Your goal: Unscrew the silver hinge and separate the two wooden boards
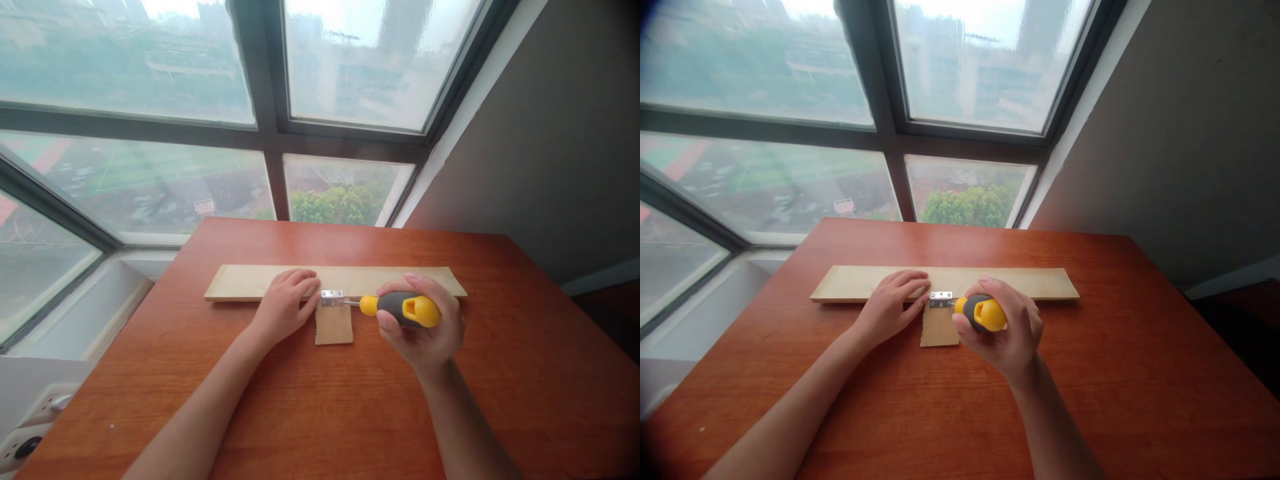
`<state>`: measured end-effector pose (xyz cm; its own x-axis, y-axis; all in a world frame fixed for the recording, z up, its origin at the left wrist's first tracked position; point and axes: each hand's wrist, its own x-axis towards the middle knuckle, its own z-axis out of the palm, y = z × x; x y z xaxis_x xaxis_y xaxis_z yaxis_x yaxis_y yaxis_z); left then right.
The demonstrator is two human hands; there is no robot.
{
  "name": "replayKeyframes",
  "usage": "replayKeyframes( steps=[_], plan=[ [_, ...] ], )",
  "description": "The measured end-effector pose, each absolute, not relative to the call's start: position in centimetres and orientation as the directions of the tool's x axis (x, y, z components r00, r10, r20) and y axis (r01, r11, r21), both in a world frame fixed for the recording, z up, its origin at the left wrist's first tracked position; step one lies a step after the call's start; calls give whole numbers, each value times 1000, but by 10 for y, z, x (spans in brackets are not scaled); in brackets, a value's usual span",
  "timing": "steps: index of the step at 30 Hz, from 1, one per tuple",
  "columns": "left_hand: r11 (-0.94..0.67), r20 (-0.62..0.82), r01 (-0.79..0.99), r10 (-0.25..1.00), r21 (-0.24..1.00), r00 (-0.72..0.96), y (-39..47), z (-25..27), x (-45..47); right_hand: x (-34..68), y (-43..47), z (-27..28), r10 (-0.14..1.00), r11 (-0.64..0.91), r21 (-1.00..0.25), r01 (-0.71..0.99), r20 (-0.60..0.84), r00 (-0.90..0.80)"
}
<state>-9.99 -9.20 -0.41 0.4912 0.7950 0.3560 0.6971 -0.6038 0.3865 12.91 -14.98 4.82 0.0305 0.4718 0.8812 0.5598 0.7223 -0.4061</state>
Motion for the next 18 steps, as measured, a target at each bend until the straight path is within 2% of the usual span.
replayKeyframes(
  steps=[9, 13, 18],
  plan=[
    [-606, 350, 702, 793, 375, 498, -92, -4, -100, 126, -154, 45, 420, 698, -367, 615, 905, 63],
    [-611, 362, 698, 789, 375, 496, -91, -4, -99, 122, -152, 50, 475, 732, -432, 527, 878, 60],
    [-621, 368, 689, 781, 374, 505, -91, -5, -100, 119, -148, 57, 552, 730, -567, 381, 818, 159]
  ],
)
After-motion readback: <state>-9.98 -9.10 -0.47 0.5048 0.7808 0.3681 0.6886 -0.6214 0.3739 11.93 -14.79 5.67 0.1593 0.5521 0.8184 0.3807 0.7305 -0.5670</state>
